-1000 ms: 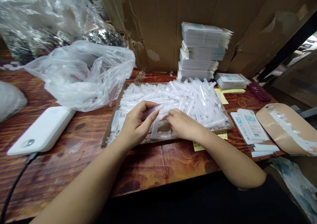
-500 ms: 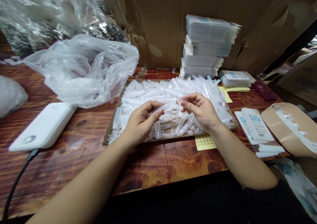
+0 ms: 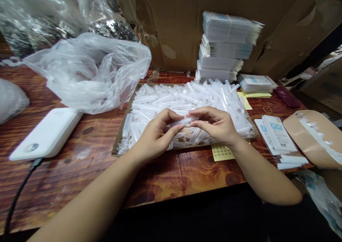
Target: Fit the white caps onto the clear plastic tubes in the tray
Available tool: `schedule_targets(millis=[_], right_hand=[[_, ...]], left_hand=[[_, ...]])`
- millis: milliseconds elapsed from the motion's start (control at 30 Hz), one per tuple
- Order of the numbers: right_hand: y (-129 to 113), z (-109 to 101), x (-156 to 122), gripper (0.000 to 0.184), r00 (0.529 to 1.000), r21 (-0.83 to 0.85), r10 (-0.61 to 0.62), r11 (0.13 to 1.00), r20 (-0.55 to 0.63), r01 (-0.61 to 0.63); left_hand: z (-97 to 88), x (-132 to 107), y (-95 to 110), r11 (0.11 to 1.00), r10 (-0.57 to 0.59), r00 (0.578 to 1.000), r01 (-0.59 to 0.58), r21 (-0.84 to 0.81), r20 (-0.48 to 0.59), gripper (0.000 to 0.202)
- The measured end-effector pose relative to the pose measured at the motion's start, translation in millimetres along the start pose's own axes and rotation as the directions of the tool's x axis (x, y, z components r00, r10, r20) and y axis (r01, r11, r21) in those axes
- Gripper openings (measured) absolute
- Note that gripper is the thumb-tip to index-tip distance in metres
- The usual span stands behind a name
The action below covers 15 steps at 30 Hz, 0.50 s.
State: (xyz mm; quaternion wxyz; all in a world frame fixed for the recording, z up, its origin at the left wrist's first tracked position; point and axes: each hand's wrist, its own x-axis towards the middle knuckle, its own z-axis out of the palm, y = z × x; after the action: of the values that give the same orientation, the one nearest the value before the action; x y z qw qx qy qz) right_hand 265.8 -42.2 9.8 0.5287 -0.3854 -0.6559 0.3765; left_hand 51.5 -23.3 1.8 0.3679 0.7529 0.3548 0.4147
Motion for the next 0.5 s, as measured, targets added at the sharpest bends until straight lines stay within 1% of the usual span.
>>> schedule_targets(millis=[67,100,167,200,233,333,367,433,500], right_hand=[[-2.3,0.5,-1.8,0.018,1.000,-0.094,-0.018,0.995,0.002,0.018],[-3.5,0.8,-2.4,0.022,1.000,-0.134,0.006,0.991,0.016,-0.004],[-5.7,0.9,-3.3,0.038,0.996,-0.209,0.075,0.976,0.049,-0.064],[-6.8,0.4,-3.5,0.040,0.994,-0.244,0.086,0.967,0.067,-0.068],[-7.8,-0.3,-3.7,0.038,0.994,-0.276,0.073,0.960,0.087,-0.047],[-10.6,-3.7,-3.9,0.026,0.990,-0.319,-0.016,0.946,0.139,0.060],[-11.2,-4.6,-4.0,0.023,0.988,-0.327,-0.007,0.943,0.154,0.057],[-11.9,-5.4,-4.2,0.028,0.985,-0.349,0.046,0.937,0.166,0.015],[-12.0,-4.3,-4.3,0.027,0.983,-0.355,0.050,0.935,0.176,0.016]], left_hand=[[1.2,-2.2,-0.6,0.995,0.091,0.996,-0.090,0.042,-0.027,0.016],[1.9,-3.1,-0.5,0.990,0.129,0.991,-0.127,0.053,-0.025,0.016],[3.1,-4.2,0.5,0.982,0.181,0.984,-0.181,0.056,0.006,0.017],[3.5,-4.4,1.0,0.979,0.196,0.980,-0.197,0.058,0.020,0.017],[3.8,-4.4,1.4,0.976,0.207,0.978,-0.209,0.060,0.026,0.016],[4.1,-3.8,1.0,0.969,0.236,0.971,-0.237,0.063,0.033,0.014],[4.2,-3.6,0.4,0.968,0.240,0.970,-0.242,0.061,0.038,0.014],[4.5,-3.3,-0.9,0.969,0.238,0.970,-0.241,0.049,0.049,0.014],[4.7,-3.2,-1.8,0.974,0.222,0.974,-0.223,0.033,0.052,0.013]])
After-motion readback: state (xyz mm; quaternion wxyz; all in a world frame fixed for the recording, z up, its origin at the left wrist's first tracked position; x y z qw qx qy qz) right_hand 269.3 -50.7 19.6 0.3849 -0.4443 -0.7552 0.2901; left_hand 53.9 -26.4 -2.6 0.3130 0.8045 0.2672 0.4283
